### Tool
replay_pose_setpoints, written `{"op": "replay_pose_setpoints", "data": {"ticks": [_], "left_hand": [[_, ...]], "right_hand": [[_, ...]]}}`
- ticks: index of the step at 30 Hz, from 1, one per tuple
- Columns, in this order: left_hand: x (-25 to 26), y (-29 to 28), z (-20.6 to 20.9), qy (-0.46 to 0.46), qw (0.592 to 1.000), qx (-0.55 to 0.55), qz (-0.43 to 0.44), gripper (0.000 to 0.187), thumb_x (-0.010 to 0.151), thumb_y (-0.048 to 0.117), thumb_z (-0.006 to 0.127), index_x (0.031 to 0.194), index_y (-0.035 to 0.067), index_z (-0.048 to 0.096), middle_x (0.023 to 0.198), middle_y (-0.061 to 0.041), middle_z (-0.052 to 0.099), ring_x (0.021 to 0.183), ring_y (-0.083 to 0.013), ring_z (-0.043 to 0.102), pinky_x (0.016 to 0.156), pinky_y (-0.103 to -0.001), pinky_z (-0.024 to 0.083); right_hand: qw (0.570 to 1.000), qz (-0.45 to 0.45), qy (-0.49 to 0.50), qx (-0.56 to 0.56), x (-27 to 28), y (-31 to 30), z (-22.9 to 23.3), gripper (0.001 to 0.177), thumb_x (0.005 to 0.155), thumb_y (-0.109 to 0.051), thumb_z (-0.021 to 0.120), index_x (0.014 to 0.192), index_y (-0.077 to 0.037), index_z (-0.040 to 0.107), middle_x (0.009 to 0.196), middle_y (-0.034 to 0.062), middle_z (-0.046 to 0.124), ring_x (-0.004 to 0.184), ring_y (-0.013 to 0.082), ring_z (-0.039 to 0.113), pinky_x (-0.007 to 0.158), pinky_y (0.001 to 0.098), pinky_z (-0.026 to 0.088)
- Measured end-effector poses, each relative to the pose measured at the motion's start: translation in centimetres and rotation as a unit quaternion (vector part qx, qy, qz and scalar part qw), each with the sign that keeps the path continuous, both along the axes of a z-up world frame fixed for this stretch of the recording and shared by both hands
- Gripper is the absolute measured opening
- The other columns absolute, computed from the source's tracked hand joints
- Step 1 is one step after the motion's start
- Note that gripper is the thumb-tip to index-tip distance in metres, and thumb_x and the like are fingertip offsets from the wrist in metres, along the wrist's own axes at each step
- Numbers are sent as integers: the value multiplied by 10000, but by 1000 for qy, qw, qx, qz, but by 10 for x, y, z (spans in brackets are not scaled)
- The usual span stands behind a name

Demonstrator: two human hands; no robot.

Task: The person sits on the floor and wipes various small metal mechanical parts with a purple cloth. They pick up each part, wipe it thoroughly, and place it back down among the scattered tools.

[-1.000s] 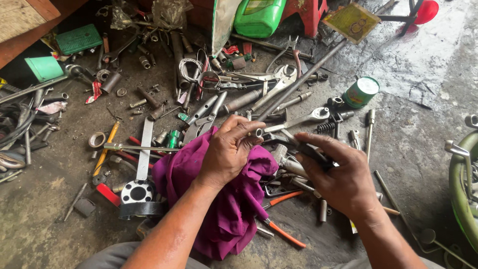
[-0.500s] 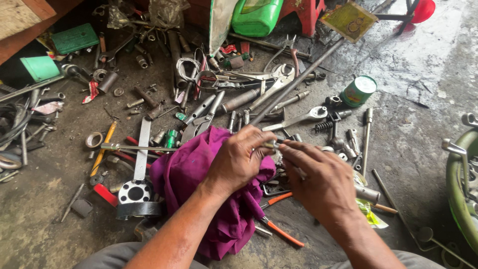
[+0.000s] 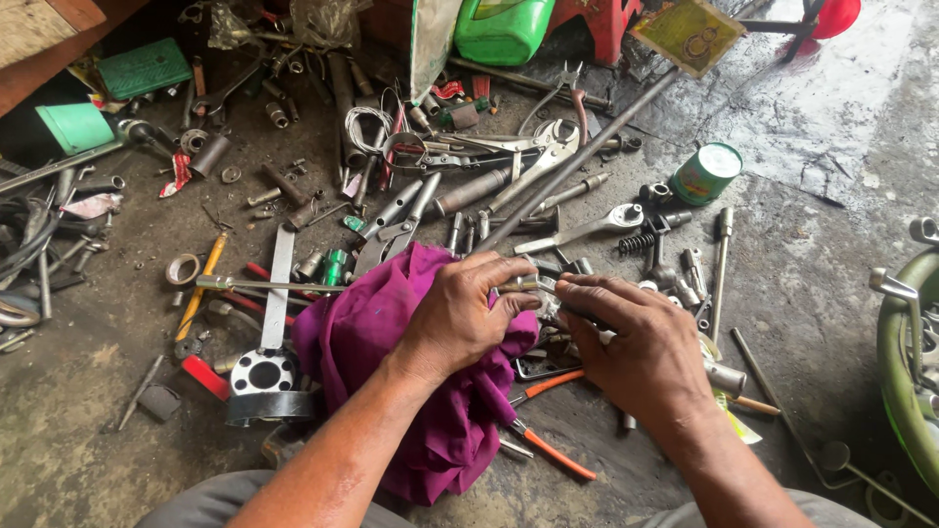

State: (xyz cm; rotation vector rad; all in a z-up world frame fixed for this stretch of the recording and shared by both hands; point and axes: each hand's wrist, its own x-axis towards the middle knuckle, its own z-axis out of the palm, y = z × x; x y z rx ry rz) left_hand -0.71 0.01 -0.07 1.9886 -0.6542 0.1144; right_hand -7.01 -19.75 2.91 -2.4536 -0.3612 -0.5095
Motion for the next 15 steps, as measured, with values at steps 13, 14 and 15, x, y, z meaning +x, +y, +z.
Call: {"op": "replay_pose_setpoints", "data": {"ticks": [13,14,15], "left_hand": [[26,16,-19,204,931,-304,-3,295,943,208,719,1185,44,686,930,18,744,876,-67,706,831,-241,597],[22,14,-21,216,924,-314,-8,297,959,226,720,1192,43,694,915,17,737,834,-57,649,789,-229,547],[18,12,-23,229,918,-325,-12,301,976,244,720,1200,43,703,900,17,730,791,-48,591,747,-218,497]], "right_hand": [[963,-137,-196,-122,7,-25,1,369,988,-90,693,1323,-64,539,1097,83,674,740,196,598,666,371,485],[967,-132,-189,-105,4,-21,-6,356,981,-78,682,1308,-60,541,1078,105,653,764,205,606,657,361,485],[971,-126,-182,-89,-1,-18,-12,344,974,-66,671,1294,-55,543,1059,126,632,789,214,614,647,350,485]]}}
